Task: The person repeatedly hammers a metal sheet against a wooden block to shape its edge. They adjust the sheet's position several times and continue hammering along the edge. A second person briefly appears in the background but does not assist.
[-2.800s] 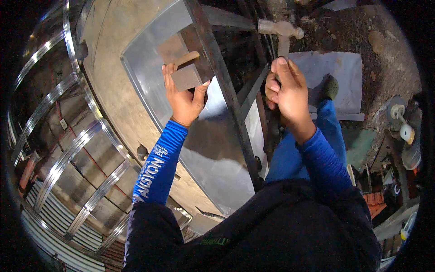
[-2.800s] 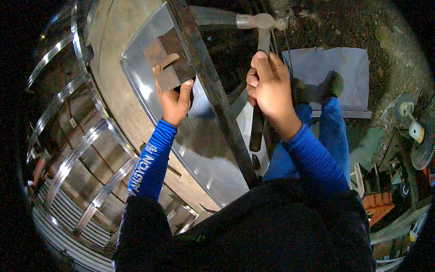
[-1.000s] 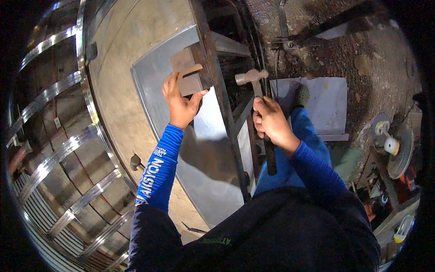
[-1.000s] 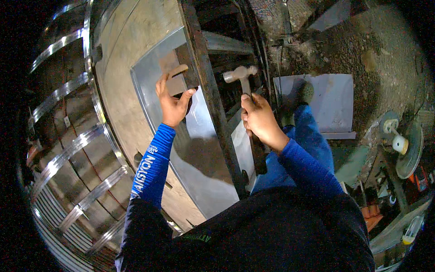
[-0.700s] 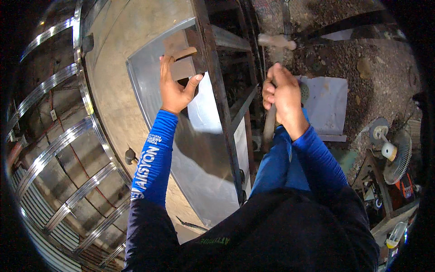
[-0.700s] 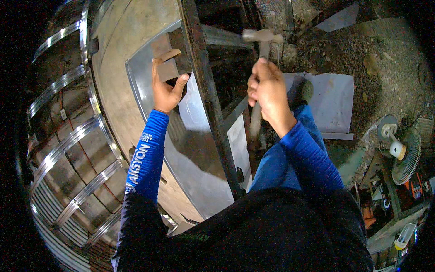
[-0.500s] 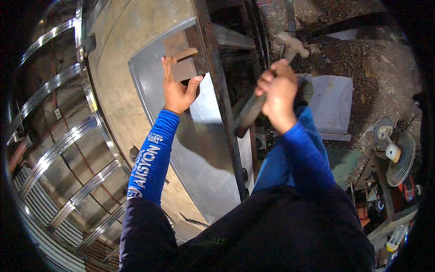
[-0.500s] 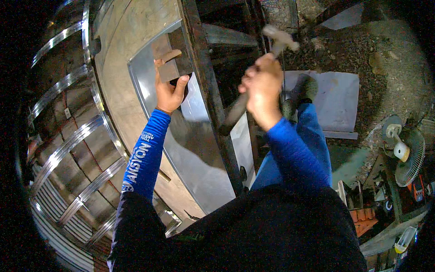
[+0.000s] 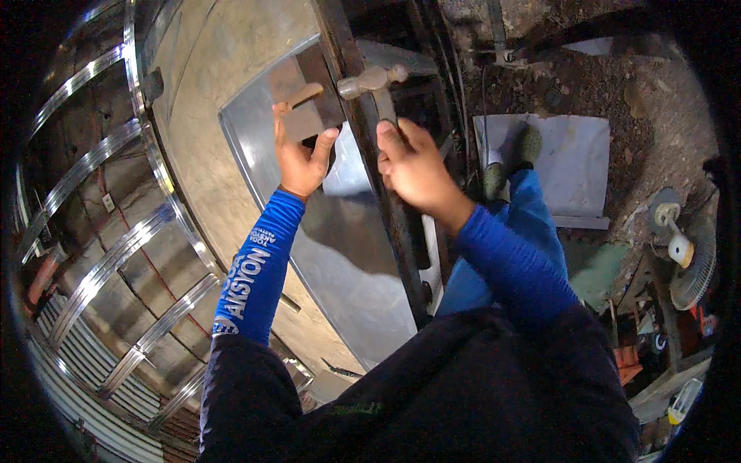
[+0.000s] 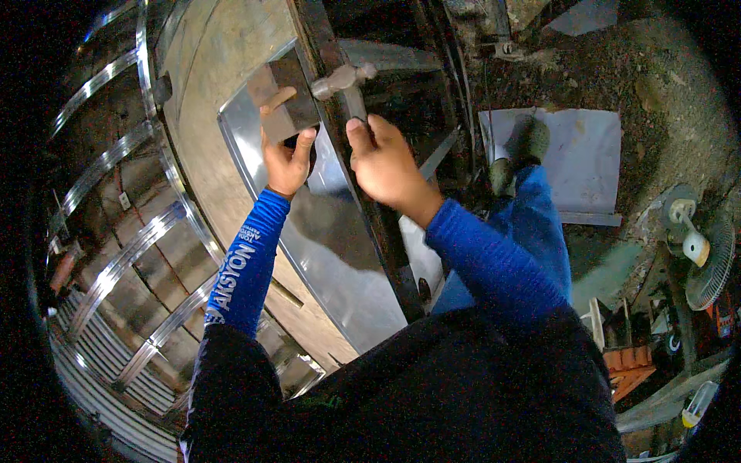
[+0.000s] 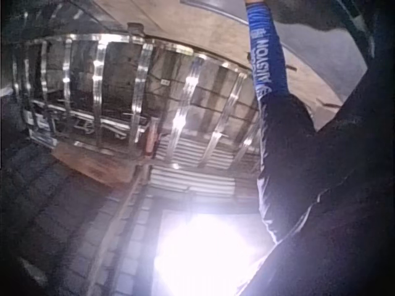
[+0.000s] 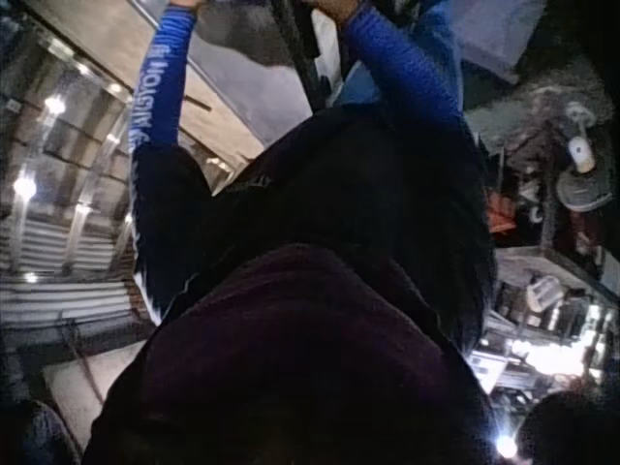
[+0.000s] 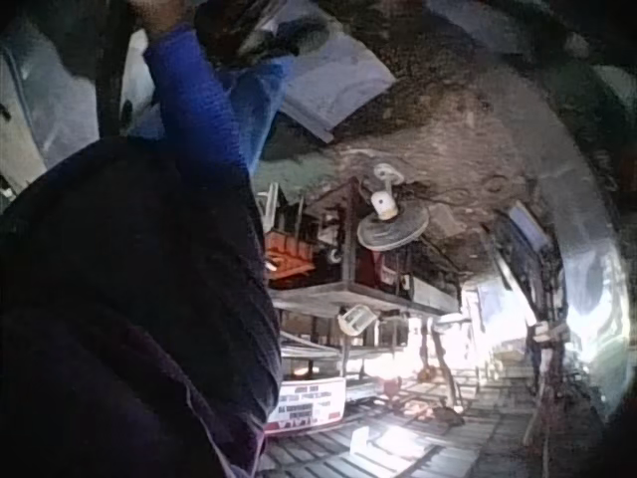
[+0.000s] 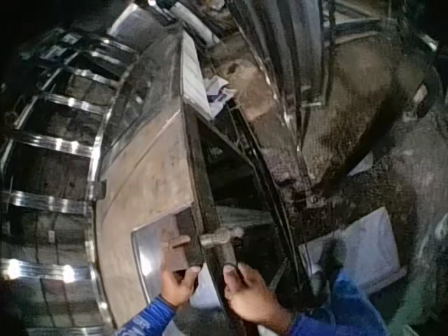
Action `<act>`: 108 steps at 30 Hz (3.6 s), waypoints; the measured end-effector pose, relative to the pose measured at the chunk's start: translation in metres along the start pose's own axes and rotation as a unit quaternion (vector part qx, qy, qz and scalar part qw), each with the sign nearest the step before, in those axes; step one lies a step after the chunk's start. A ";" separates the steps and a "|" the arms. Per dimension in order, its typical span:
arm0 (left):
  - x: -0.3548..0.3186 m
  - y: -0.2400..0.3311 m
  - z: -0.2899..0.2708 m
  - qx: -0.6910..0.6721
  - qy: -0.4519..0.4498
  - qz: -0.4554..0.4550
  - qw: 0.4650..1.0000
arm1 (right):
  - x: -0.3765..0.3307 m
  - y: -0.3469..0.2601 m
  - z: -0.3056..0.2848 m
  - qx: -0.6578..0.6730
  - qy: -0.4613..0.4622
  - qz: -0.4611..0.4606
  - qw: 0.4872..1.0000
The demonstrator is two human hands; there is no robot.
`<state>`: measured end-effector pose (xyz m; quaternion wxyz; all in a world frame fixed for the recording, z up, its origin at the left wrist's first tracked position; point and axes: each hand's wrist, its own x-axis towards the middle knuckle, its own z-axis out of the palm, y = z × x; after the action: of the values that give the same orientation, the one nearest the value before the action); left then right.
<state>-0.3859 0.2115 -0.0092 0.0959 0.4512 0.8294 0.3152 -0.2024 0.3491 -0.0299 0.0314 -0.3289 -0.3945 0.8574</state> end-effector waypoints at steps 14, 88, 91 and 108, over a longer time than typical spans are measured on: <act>-0.005 0.002 -0.002 0.025 0.007 -0.018 1.000 | -0.006 -0.009 -0.019 0.069 0.012 0.043 0.997; 0.005 -0.001 0.013 0.031 0.052 -0.054 0.997 | 0.030 -0.025 -0.018 0.246 0.094 -0.041 0.964; 0.003 -0.002 0.010 0.062 0.039 -0.049 0.996 | 0.020 -0.036 0.002 0.153 -0.013 0.060 0.986; 0.008 0.006 0.006 0.159 0.033 -0.008 0.987 | 0.042 -0.048 -0.007 0.241 0.121 -0.015 0.963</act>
<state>-0.3838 0.2225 -0.0091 -0.0019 0.4439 0.8750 0.1930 -0.2410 0.4005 -0.0224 0.1700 -0.4070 -0.1739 0.8804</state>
